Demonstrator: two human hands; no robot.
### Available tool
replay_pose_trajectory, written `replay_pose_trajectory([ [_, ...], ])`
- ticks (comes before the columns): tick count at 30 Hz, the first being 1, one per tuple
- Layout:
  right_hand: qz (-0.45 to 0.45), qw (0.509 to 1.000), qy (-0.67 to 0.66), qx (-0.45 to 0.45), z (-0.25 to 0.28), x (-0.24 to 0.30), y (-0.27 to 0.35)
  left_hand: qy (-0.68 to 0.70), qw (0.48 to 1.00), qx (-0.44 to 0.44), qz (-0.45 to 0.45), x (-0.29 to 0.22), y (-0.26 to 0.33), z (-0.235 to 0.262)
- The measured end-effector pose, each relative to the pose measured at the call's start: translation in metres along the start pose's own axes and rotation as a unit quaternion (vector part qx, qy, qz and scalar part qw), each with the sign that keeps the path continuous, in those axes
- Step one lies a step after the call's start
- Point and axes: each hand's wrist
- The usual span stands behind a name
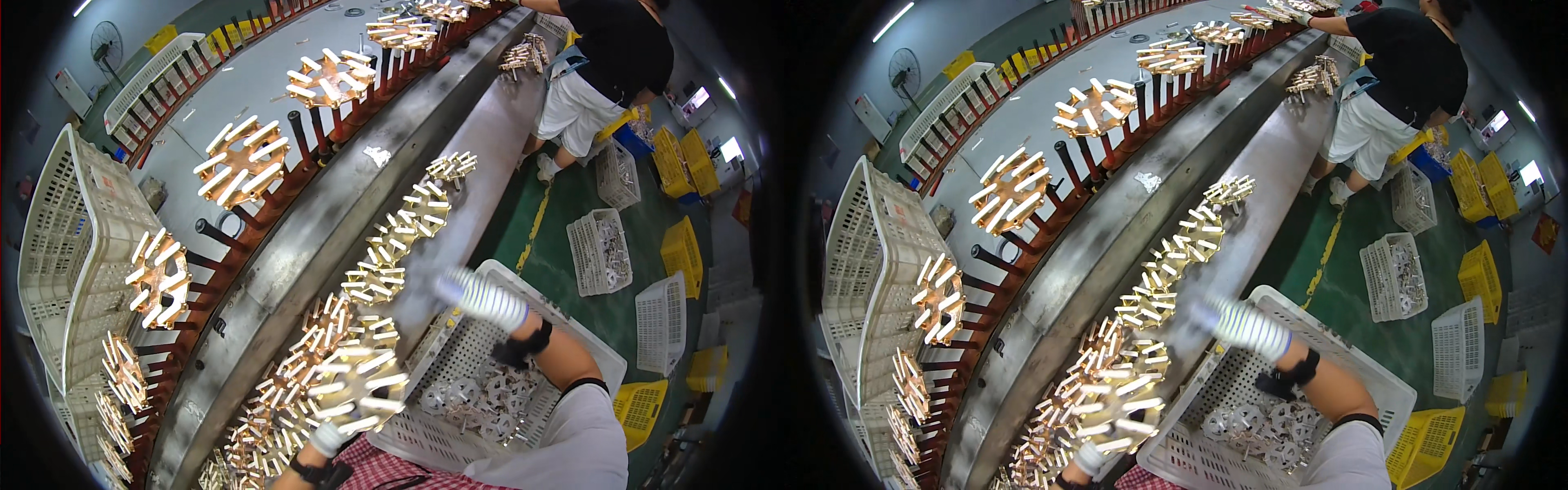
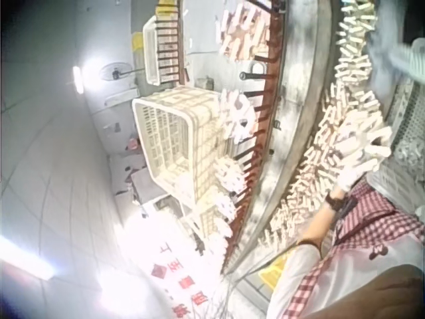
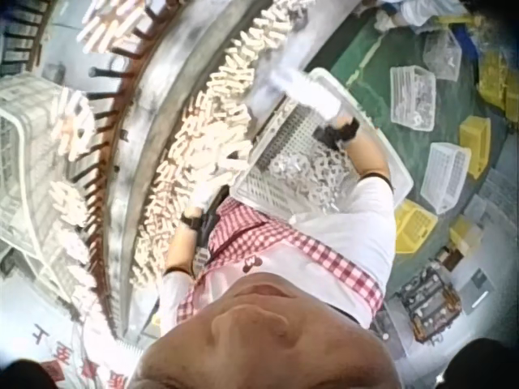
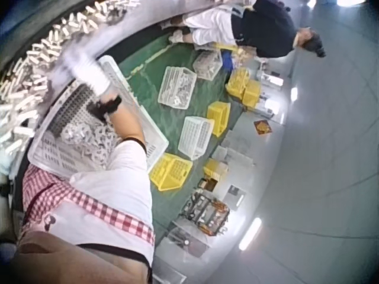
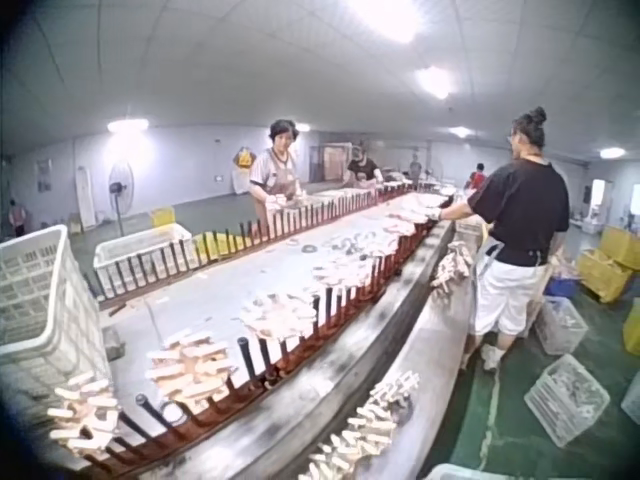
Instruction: The person assembles small white plastic components onto a conveyor belt system. They pick up star-shaped plastic bases from a white basket and attach cylindrical white pieces to the slots on the bases. The person then places the assembled units onto the moving conveyor belt, where they are carried away. Other workers are visible in the background performing similar tasks.
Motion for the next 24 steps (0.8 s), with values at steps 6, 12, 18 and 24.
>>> replay_pose_trajectory([
  [6,-0.128,0.983,-0.134,0.01,-0.056,0.0,0.047,0.244,0.964,0.103,-0.016,-0.059,-0.074,-0.03],
  [12,0.037,0.944,-0.183,-0.271,0.032,-0.001,0.032,0.175,0.981,-0.077,-0.037,-0.112,-0.09,-0.049],
  [18,0.145,0.821,0.05,-0.55,0.193,-0.078,0.003,0.116,0.991,0.006,-0.063,-0.076,-0.069,-0.071],
  [24,-0.009,0.824,0.115,-0.554,0.207,-0.127,-0.065,0.196,0.98,0.042,0.017,-0.062,-0.037,-0.064],
])
Point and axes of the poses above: each hand's wrist, its own y-axis away from the middle knuckle, its own z-axis out of the back of the hand, x = y × z, and after that the axes turned 3 degrees about z, right-handed
